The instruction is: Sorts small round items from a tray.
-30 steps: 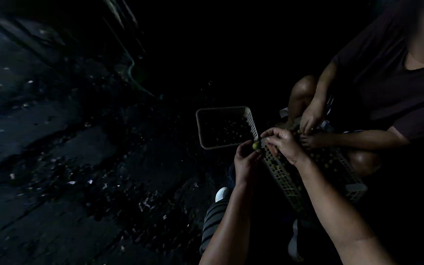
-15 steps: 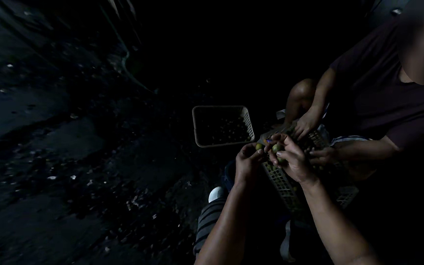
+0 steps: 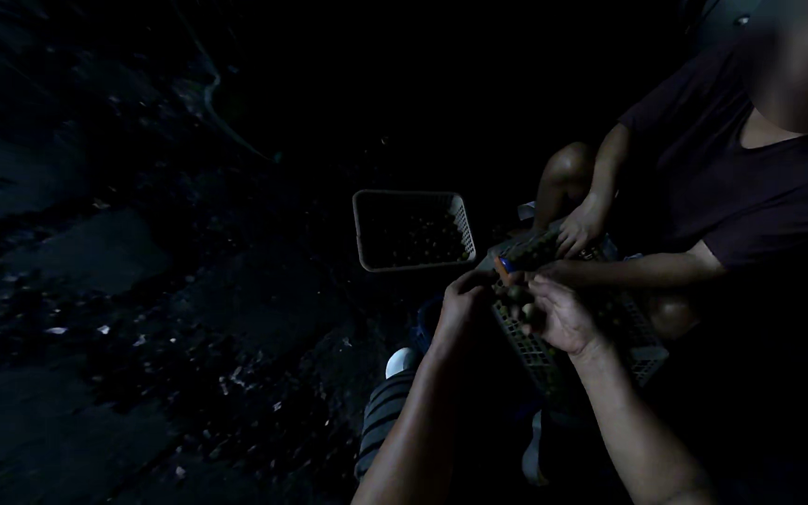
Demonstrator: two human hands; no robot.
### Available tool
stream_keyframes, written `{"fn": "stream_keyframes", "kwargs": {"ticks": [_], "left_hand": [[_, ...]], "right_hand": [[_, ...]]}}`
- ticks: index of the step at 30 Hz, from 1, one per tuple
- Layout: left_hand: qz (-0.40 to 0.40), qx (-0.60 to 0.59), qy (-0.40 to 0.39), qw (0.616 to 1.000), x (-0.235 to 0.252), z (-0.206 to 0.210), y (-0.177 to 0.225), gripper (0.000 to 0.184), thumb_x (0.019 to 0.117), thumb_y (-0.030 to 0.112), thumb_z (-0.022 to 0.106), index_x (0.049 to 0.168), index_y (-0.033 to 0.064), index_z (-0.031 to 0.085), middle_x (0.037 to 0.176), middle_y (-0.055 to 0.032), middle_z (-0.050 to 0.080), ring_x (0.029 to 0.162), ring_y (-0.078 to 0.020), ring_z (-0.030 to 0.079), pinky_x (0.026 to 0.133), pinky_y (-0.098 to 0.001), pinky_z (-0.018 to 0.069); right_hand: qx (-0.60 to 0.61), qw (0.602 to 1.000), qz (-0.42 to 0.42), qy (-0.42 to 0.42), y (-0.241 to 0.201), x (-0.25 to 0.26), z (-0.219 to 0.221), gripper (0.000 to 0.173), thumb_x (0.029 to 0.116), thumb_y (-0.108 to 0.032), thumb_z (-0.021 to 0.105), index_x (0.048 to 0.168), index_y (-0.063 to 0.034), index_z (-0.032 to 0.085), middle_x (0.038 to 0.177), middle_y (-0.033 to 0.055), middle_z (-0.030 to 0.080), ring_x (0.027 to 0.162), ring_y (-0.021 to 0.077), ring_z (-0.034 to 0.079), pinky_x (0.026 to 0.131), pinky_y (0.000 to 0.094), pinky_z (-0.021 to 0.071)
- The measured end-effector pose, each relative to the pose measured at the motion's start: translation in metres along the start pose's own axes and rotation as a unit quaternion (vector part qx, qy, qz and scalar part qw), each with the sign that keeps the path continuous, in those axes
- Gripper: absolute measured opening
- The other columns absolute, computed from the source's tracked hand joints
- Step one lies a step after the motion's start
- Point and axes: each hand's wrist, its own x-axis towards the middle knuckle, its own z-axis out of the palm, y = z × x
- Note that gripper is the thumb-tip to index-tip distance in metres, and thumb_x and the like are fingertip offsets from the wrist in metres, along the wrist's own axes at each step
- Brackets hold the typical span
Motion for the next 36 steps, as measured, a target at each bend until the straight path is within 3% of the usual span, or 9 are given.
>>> {"fn": "stream_keyframes", "kwargs": {"ticks": [3, 8, 14, 20, 25, 28, 31, 34, 36], "left_hand": [[-0.033, 0.115, -0.001, 0.993, 0.002, 0.001, -0.005, 0.025, 0.1035, 0.011, 0.054, 0.125, 0.0076, 0.066, 0.111, -0.0088, 0.069, 0.086, -0.0160, 0.064, 0.073, -0.0340, 0.0540], [-0.040, 0.101, 0.040, 0.993, 0.003, 0.003, -0.003, 0.021, 0.1043, 0.015, 0.057, 0.120, 0.0043, 0.066, 0.105, -0.0086, 0.069, 0.086, -0.0142, 0.064, 0.076, -0.0330, 0.0540], [-0.039, -0.002, 0.061, 0.997, 0.006, 0.000, -0.006, 0.020, 0.1053, 0.013, 0.053, 0.118, 0.0016, 0.064, 0.098, -0.0078, 0.068, 0.080, -0.0133, 0.065, 0.073, -0.0301, 0.0561], [-0.031, -0.050, 0.069, 0.996, 0.008, 0.001, -0.011, 0.019, 0.1048, 0.015, 0.054, 0.117, 0.0031, 0.062, 0.093, -0.0068, 0.068, 0.076, -0.0141, 0.065, 0.068, -0.0299, 0.0565], [-0.002, -0.075, 0.130, 0.989, 0.011, -0.006, -0.015, 0.021, 0.1057, 0.015, 0.051, 0.121, 0.0034, 0.060, 0.097, -0.0072, 0.068, 0.076, -0.0133, 0.065, 0.068, -0.0298, 0.0559], [0.010, -0.086, 0.190, 0.978, 0.013, -0.012, -0.013, 0.025, 0.1060, 0.016, 0.050, 0.127, 0.0050, 0.057, 0.096, -0.0064, 0.066, 0.075, -0.0125, 0.063, 0.067, -0.0303, 0.0552], [0.011, -0.106, 0.234, 0.966, 0.013, -0.012, -0.009, 0.026, 0.1056, 0.014, 0.050, 0.129, 0.0028, 0.056, 0.100, -0.0083, 0.065, 0.078, -0.0138, 0.065, 0.070, -0.0308, 0.0561], [0.025, -0.129, 0.261, 0.956, 0.013, -0.012, -0.011, 0.024, 0.1058, 0.011, 0.048, 0.128, 0.0038, 0.055, 0.102, -0.0082, 0.065, 0.079, -0.0145, 0.066, 0.070, -0.0308, 0.0572], [0.022, -0.138, 0.270, 0.953, 0.011, -0.009, -0.009, 0.023, 0.1056, 0.011, 0.047, 0.126, 0.0065, 0.054, 0.096, -0.0057, 0.064, 0.073, -0.0122, 0.065, 0.063, -0.0279, 0.0564]], "right_hand": [[-0.049, 0.998, 0.035, 0.025, 0.007, -0.006, -0.006, 0.044, 0.0977, -0.002, 0.039, 0.138, -0.0048, 0.055, 0.109, 0.0130, 0.067, 0.073, 0.0165, 0.064, 0.064, 0.0309, 0.0574], [-0.064, 0.998, -0.021, -0.015, 0.018, -0.010, -0.019, 0.052, 0.0875, -0.001, 0.045, 0.139, -0.0047, 0.049, 0.128, 0.0131, 0.063, 0.088, 0.0181, 0.067, 0.078, 0.0346, 0.0579], [-0.209, 0.951, -0.214, -0.077, 0.021, -0.022, -0.007, 0.063, 0.0855, 0.011, 0.047, 0.146, -0.0025, 0.039, 0.142, 0.0183, 0.055, 0.116, 0.0271, 0.065, 0.101, 0.0415, 0.0548], [-0.285, 0.912, -0.280, -0.097, 0.021, -0.029, 0.004, 0.063, 0.0875, 0.010, 0.048, 0.149, -0.0008, 0.037, 0.148, 0.0179, 0.053, 0.122, 0.0270, 0.064, 0.103, 0.0408, 0.0549], [-0.351, 0.924, -0.128, -0.086, 0.016, -0.023, 0.003, 0.046, 0.0982, -0.005, 0.059, 0.141, -0.0010, 0.045, 0.124, 0.0123, 0.067, 0.095, 0.0171, 0.071, 0.081, 0.0326, 0.0614], [-0.535, 0.832, 0.039, -0.143, 0.006, -0.005, 0.003, 0.038, 0.0999, -0.018, 0.065, 0.133, -0.0011, 0.056, 0.122, 0.0181, 0.065, 0.103, 0.0241, 0.068, 0.092, 0.0424, 0.0559], [-0.628, 0.756, 0.081, -0.169, -0.001, 0.020, 0.005, 0.035, 0.1020, -0.024, 0.063, 0.128, -0.0010, 0.064, 0.122, 0.0220, 0.066, 0.114, 0.0346, 0.064, 0.100, 0.0561, 0.0483], [-0.541, 0.832, -0.096, -0.079, -0.001, 0.053, -0.013, 0.029, 0.0976, -0.021, 0.069, 0.116, 0.0020, 0.067, 0.107, 0.0181, 0.070, 0.092, 0.0272, 0.069, 0.082, 0.0462, 0.0592], [-0.407, 0.894, -0.186, -0.002, -0.022, 0.064, -0.007, 0.040, 0.0989, -0.016, 0.066, 0.132, 0.0040, 0.055, 0.119, 0.0213, 0.065, 0.094, 0.0251, 0.070, 0.079, 0.0412, 0.0616]]}}
